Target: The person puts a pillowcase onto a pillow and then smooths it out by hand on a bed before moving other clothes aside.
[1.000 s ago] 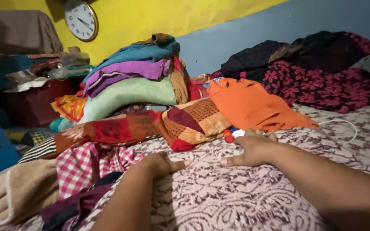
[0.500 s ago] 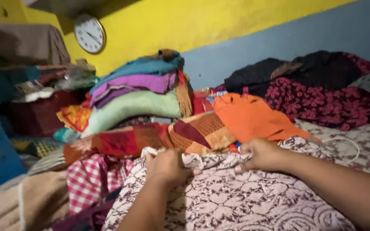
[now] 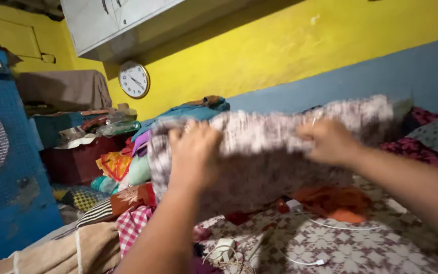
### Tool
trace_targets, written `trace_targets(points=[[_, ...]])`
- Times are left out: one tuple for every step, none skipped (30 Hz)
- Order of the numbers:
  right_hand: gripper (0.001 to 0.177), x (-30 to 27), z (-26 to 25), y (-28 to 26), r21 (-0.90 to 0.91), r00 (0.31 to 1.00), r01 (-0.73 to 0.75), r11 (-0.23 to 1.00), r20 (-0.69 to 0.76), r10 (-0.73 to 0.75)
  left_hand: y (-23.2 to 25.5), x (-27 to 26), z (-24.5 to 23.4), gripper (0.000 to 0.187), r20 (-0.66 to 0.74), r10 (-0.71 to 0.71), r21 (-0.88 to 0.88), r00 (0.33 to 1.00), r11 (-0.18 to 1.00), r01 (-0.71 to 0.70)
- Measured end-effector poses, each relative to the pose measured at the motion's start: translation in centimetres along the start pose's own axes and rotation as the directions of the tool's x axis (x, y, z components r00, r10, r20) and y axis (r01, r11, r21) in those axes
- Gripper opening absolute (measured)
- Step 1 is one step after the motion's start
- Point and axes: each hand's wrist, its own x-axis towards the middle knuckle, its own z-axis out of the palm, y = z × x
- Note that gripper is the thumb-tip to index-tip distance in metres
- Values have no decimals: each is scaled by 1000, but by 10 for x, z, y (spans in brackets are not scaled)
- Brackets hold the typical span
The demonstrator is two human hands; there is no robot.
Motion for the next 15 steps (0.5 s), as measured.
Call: trace_targets(points=[[25, -13, 0, -5, 126, 989, 0, 992, 147, -18, 3, -9, -13, 63, 149, 67, -31, 987, 998, -63], [19, -23, -2, -11, 60, 932, 8, 998, 361, -29, 8, -10, -23, 59, 327, -36, -58, 944, 997, 59], [30, -30, -3, -19, 2, 831, 25, 1000, 556, -22, 10, -12, -33, 59, 501, -123, -62, 857, 982, 177], [32, -33, -7, -25, 19, 819, -56, 998, 573, 35, 11, -12, -40, 62, 658, -191, -43, 728, 956, 290], [36, -34, -8, -33, 38, 804, -135, 990, 589, 87, 11, -10, -44, 58, 626, -227, -59, 746, 940, 336], [41, -35, -9, -41, 56, 784, -213, 976, 606, 136, 10, -7, -45, 54, 593, -264, -77, 761, 922, 379], [43, -33, -12, -49, 32, 765, -228, 973, 625, 159, 11, -7, -43, 50, 562, -302, -96, 770, 901, 423], [45, -28, -15, -54, 7, 744, -242, 970, 643, 181, 12, -8, -40, 45, 588, -278, -101, 759, 906, 410], [48, -23, -19, -58, -20, 728, -252, 968, 655, 203, 13, -6, -35, 40, 609, -255, -106, 751, 912, 396], [47, -22, -19, -65, 15, 736, -257, 966, 651, 186, 14, -5, -30, 35, 629, -233, -111, 742, 918, 381], [46, -21, -16, -72, 48, 745, -262, 964, 645, 170, 17, -6, -25, 34, 642, -218, -104, 735, 925, 365], [46, -21, -14, -76, 82, 754, -266, 961, 638, 154, 22, -8, -19, 33, 656, -204, -97, 727, 932, 348], [44, -23, -12, -79, 67, 738, -292, 954, 651, 180, 28, -11, -13, 32, 672, -187, -93, 716, 939, 332], [43, -26, -9, -83, 51, 721, -317, 947, 662, 206, 32, -13, -7, 32, 691, -182, -87, 700, 940, 330], [42, -28, -4, -86, 35, 700, -345, 938, 676, 232, 36, -15, -2, 31, 711, -174, -83, 681, 941, 328]])
